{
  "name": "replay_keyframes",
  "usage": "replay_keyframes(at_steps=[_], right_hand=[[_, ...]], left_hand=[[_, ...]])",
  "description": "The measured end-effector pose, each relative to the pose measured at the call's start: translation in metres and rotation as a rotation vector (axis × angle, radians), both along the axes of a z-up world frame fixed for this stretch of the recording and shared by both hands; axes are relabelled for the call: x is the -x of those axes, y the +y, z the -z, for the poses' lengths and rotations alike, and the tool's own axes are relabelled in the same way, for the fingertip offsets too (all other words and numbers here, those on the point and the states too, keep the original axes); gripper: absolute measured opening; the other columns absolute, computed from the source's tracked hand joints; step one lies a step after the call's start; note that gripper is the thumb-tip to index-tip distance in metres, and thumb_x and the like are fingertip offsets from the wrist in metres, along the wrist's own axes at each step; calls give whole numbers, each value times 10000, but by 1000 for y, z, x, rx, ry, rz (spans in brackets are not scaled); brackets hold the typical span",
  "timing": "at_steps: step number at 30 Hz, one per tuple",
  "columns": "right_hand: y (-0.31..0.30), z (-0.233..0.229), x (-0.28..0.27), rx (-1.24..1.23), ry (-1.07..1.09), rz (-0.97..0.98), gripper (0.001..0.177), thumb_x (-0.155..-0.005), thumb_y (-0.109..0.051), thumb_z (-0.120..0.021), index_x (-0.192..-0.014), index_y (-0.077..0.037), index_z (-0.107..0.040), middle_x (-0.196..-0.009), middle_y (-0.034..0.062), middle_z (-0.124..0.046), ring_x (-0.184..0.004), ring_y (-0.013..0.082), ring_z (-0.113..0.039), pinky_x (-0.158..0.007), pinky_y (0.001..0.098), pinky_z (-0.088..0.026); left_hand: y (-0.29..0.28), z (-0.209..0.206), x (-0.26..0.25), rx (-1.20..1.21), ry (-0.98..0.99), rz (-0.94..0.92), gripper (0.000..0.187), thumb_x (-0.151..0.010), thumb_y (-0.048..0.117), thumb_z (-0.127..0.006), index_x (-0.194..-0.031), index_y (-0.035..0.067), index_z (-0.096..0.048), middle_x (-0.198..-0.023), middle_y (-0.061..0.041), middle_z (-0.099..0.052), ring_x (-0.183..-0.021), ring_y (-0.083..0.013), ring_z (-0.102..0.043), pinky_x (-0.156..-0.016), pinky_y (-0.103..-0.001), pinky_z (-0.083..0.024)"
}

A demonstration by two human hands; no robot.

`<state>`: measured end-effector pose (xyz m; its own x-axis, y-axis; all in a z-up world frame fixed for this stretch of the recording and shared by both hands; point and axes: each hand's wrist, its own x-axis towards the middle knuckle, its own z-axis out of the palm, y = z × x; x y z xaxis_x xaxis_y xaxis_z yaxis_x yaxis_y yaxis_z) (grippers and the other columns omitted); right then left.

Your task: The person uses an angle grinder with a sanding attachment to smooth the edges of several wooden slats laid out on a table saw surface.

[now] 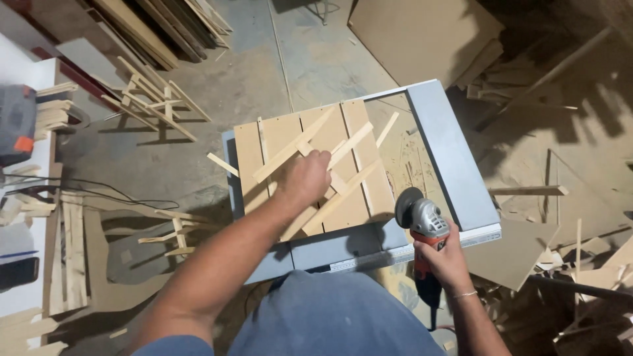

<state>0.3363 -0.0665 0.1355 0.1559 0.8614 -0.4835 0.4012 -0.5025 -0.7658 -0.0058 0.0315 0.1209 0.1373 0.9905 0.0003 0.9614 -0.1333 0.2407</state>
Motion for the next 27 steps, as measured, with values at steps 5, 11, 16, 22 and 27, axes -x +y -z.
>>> replay_keyframes(at_steps=[5, 11, 16, 22, 27], right_hand=[[-2, -48, 19, 131, -152, -158, 983, -727, -327, -850, -1561, -259, -334, -1373, 304, -593, -1312, 475, -550, -1144, 552, -407], [-14, -72, 63, 157, -312, -358, 932, -744, -400, -827, -1528, -308, -332, -1286, 289, -663, -1257, 464, -614, -1107, 548, -464], [-16, -86, 111, 170, -363, -452, 857, -778, -364, -725, -1528, -298, -314, -1268, 277, -667, -1266, 441, -607, -1115, 532, -465], [-11, -83, 137, 172, -419, -488, 896, -764, -431, -744, -1543, -292, -325, -1283, 234, -673, -1263, 410, -617, -1118, 514, -474], [2, -84, 141, 139, -450, -537, 850, -787, -428, -690, -1536, -265, -321, -1247, 223, -685, -1229, 433, -627, -1105, 540, -477]], left_hand=[[4, -36, 11, 151, -78, 13, 365, -908, 406, -612, -1175, 158, -613, -1032, -126, -681, -949, -424, -730, -802, -540, -585], [0, -51, 14, 206, -195, 52, 463, -969, 504, -521, -1179, 110, -641, -1060, -193, -677, -987, -498, -695, -838, -599, -558], [0, -46, 18, 210, -179, 54, 528, -1025, 507, -407, -1124, 64, -678, -1011, -205, -702, -989, -493, -703, -861, -594, -539], [3, -64, 25, 308, -181, 43, 621, -1026, 565, -319, -1145, 72, -677, -1048, -223, -740, -1057, -456, -705, -927, -574, -519], [1, -60, 18, 330, -140, 69, 621, -1031, 569, -334, -1158, 59, -665, -1031, -236, -737, -1039, -457, -709, -900, -577, -529]])
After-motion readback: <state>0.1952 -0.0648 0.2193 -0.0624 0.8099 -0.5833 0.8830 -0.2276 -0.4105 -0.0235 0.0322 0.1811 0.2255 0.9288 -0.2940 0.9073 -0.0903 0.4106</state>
